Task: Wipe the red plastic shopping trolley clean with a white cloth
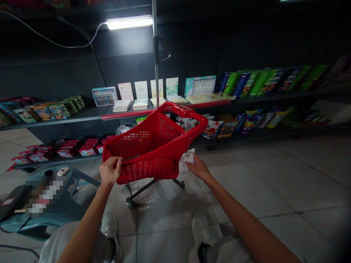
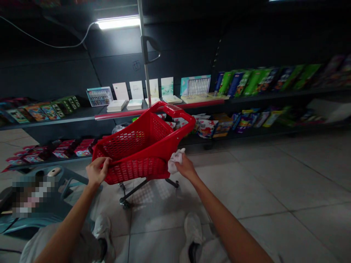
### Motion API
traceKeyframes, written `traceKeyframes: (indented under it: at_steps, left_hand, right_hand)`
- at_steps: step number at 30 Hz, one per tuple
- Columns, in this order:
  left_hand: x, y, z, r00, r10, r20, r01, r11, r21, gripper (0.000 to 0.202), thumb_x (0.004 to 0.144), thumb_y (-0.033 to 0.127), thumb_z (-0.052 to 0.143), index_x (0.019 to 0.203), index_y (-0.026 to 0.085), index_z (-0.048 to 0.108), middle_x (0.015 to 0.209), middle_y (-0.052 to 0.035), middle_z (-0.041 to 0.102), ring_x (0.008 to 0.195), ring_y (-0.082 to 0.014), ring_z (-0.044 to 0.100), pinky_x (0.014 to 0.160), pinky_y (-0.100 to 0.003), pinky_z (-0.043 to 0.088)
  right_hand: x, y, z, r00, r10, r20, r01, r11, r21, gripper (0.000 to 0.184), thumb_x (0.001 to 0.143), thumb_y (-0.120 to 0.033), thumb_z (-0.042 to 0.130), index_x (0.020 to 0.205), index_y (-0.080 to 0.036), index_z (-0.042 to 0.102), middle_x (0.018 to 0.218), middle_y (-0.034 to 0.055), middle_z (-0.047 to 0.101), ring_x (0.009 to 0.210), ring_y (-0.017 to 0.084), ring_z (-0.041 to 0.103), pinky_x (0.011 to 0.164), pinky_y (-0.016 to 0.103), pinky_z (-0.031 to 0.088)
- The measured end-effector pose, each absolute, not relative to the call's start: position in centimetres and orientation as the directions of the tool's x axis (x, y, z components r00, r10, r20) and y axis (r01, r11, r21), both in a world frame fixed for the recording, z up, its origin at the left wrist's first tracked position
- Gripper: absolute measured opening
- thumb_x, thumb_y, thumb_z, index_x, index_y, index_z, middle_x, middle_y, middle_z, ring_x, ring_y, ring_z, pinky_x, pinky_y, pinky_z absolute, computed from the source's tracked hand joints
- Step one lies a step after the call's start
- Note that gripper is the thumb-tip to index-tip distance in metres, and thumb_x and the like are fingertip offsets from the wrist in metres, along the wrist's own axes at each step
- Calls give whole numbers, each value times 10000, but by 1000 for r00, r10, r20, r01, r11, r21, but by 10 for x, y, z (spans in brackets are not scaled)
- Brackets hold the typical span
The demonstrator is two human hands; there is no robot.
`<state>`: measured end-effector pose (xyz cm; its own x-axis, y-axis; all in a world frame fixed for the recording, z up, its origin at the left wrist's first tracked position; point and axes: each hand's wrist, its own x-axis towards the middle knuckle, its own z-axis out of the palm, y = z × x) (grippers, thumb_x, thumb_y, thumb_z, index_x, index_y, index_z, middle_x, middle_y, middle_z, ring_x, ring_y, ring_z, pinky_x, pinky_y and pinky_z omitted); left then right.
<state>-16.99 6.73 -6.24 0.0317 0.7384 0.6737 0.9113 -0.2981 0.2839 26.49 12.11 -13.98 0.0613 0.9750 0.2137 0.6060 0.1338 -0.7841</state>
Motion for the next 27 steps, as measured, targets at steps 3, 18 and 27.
traceKeyframes:
  at_steps: [3, 18, 27]
  left_hand:
    - [-150, 66, -54, 81, 676, 732, 882, -391, 264, 272, 984, 332, 476, 965, 215, 721, 979, -49, 771, 954, -197, 695, 900, -300, 501]
    - [-95, 79, -59, -3, 861, 509, 910, -209, 358, 323, 969, 484, 498, 942, 265, 734, 909, 14, 787, 805, -175, 707, 694, -266, 394]
    - [-141, 87, -64, -121, 855, 505, 915, -101, 391, 483, 971, 520, 415, 743, 217, 714, 663, -12, 704, 677, -169, 647, 636, -278, 298]
  right_hand:
    - [268, 118, -136, 124, 971, 203, 483, 119, -867, 535, 742, -350, 665, 1260, -239, 591, 1172, 67, 725, 1038, 280, 689, 951, 448, 533]
    - [262, 149, -93, 545, 813, 205, -192, 359, -913, 513, 677, -314, 747, 1175, -206, 690, 1176, 55, 735, 1073, 227, 672, 918, 377, 557]
    - [246, 147, -89, 385, 906, 175, -435, 346, -831, 325, 618, -233, 707, 941, -223, 674, 902, -25, 724, 805, 123, 673, 749, 259, 558]
